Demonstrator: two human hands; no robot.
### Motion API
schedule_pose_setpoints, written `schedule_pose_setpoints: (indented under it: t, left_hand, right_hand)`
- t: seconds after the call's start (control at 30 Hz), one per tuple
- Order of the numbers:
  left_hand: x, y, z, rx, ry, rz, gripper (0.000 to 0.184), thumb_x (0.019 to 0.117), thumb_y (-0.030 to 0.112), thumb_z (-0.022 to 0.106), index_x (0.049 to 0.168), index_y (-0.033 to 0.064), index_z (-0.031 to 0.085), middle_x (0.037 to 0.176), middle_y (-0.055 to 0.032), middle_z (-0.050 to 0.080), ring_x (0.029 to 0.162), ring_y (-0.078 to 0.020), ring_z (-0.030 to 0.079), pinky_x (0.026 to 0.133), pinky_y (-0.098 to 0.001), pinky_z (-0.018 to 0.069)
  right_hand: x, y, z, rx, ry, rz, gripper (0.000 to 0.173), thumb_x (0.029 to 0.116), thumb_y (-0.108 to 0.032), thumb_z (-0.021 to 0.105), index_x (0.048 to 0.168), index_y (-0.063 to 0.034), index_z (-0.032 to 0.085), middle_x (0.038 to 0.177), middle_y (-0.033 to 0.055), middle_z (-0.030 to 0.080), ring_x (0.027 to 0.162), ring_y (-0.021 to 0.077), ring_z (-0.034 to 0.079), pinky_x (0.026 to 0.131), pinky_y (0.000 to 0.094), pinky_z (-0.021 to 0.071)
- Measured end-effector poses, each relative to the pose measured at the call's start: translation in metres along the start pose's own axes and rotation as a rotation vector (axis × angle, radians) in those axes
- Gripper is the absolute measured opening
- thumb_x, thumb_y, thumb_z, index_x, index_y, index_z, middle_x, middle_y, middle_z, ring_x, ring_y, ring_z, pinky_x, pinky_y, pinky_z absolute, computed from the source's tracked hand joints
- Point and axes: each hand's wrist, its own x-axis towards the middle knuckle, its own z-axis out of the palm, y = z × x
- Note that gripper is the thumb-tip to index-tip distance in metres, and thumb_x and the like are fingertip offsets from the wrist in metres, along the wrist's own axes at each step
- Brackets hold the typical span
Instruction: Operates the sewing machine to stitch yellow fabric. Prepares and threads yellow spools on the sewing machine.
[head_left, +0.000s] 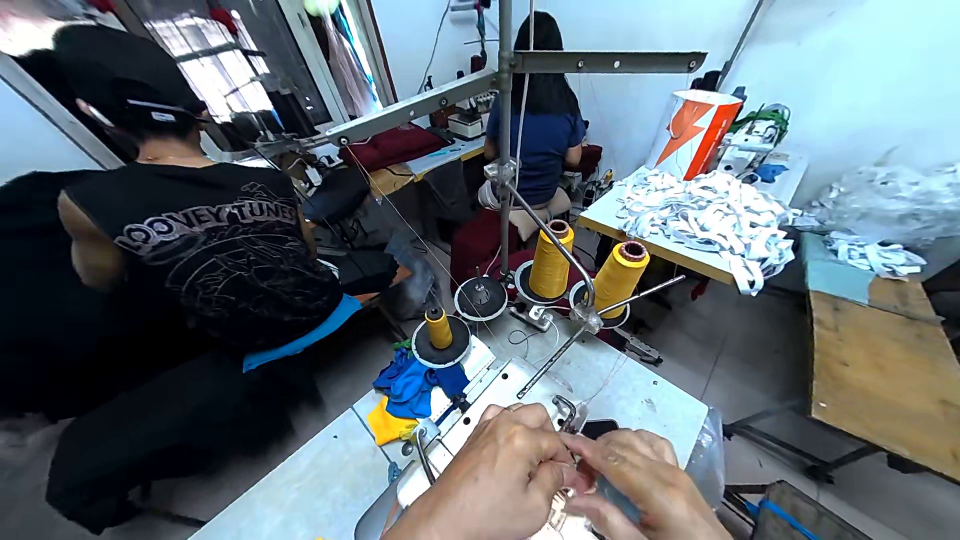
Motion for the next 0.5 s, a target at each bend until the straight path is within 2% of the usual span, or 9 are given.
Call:
schedule_pose_setpoints:
  t: [0.07, 0.1, 0.17, 0.23, 0.3, 0.37, 0.43, 0.5]
  left_hand:
    - [-0.004, -0.003, -0.004, -0.035, 0.008, -0.035, 0.025, 0.0974, 0.023, 0.061, 0.087, 0.0056, 0.077, 0.09, -0.0069, 0.069, 0.09, -0.0175, 0.064, 0.084, -0.0429, 0.0472]
    - [-0.006, -0.004, -0.005, -0.055, 0.01, -0.047, 0.026, 0.0979, 0.022, 0.061, 0.088, 0.0051, 0.077, 0.092, -0.0072, 0.069, 0.09, -0.0161, 0.065, 0.082, -0.0384, 0.0487]
    - [-0.009, -0.007, -0.008, -0.118, 0.012, -0.061, 0.026, 0.0993, 0.021, 0.06, 0.09, 0.0035, 0.077, 0.094, -0.0076, 0.07, 0.09, -0.0113, 0.064, 0.079, -0.0266, 0.0509]
    - [-0.01, -0.009, -0.008, -0.196, -0.006, -0.072, 0.027, 0.1011, 0.022, 0.06, 0.093, 0.002, 0.077, 0.097, -0.0079, 0.07, 0.092, -0.0082, 0.063, 0.08, -0.0218, 0.0499]
    - [-0.01, -0.011, -0.008, -0.241, -0.019, -0.06, 0.029, 0.1032, 0.024, 0.058, 0.099, 0.0021, 0.076, 0.104, -0.0085, 0.07, 0.098, -0.0091, 0.064, 0.087, -0.0237, 0.0508]
    - [-0.009, -0.011, -0.011, -0.266, -0.032, -0.034, 0.034, 0.105, 0.03, 0.056, 0.119, 0.003, 0.071, 0.122, -0.011, 0.068, 0.114, -0.0152, 0.062, 0.1, -0.0329, 0.0493]
    - [-0.008, -0.006, -0.015, -0.312, -0.003, 0.015, 0.046, 0.1059, 0.034, 0.054, 0.137, 0.0015, 0.062, 0.135, -0.0125, 0.065, 0.125, -0.0161, 0.06, 0.108, -0.034, 0.0468]
    - [-0.006, 0.0, -0.018, -0.414, 0.028, 0.043, 0.046, 0.1063, 0.028, 0.054, 0.14, -0.0032, 0.059, 0.134, -0.0129, 0.066, 0.125, -0.0132, 0.063, 0.109, -0.0313, 0.0488]
  right_hand:
    - [-0.002, 0.004, 0.007, 0.011, 0.062, -0.008, 0.023, 0.099, -0.025, 0.067, 0.109, -0.0096, 0.079, 0.091, 0.0044, 0.077, 0.09, 0.0194, 0.07, 0.092, 0.0468, 0.0464]
    - [-0.002, 0.004, 0.006, 0.031, 0.071, -0.002, 0.02, 0.0999, -0.022, 0.065, 0.105, -0.0108, 0.081, 0.091, 0.0044, 0.077, 0.091, 0.0187, 0.069, 0.093, 0.0451, 0.0453]
    - [-0.003, 0.003, -0.001, 0.047, 0.059, 0.009, 0.019, 0.1008, -0.02, 0.064, 0.102, -0.0116, 0.081, 0.092, 0.0049, 0.076, 0.092, 0.0186, 0.068, 0.095, 0.0451, 0.0439]
    - [-0.001, 0.003, -0.007, 0.062, 0.046, 0.01, 0.02, 0.1019, -0.02, 0.063, 0.1, -0.0103, 0.08, 0.089, 0.0058, 0.075, 0.091, 0.0189, 0.067, 0.094, 0.045, 0.0426]
    - [0.005, 0.002, -0.012, 0.074, 0.037, 0.0, 0.022, 0.1021, -0.02, 0.062, 0.096, -0.0085, 0.079, 0.086, 0.006, 0.073, 0.089, 0.0183, 0.066, 0.094, 0.0439, 0.0422]
    - [0.011, 0.0, -0.016, 0.054, 0.031, -0.027, 0.023, 0.102, -0.02, 0.06, 0.094, -0.0082, 0.078, 0.084, 0.0058, 0.072, 0.088, 0.0185, 0.065, 0.093, 0.0438, 0.041]
    - [0.019, -0.003, -0.018, 0.002, 0.029, -0.071, 0.024, 0.1025, -0.022, 0.059, 0.092, -0.0091, 0.077, 0.083, 0.0051, 0.072, 0.087, 0.0188, 0.064, 0.092, 0.0437, 0.0398]
    - [0.028, -0.005, -0.018, -0.052, 0.027, -0.136, 0.027, 0.103, -0.024, 0.056, 0.09, -0.0107, 0.075, 0.082, 0.0045, 0.071, 0.085, 0.019, 0.064, 0.09, 0.0435, 0.04]
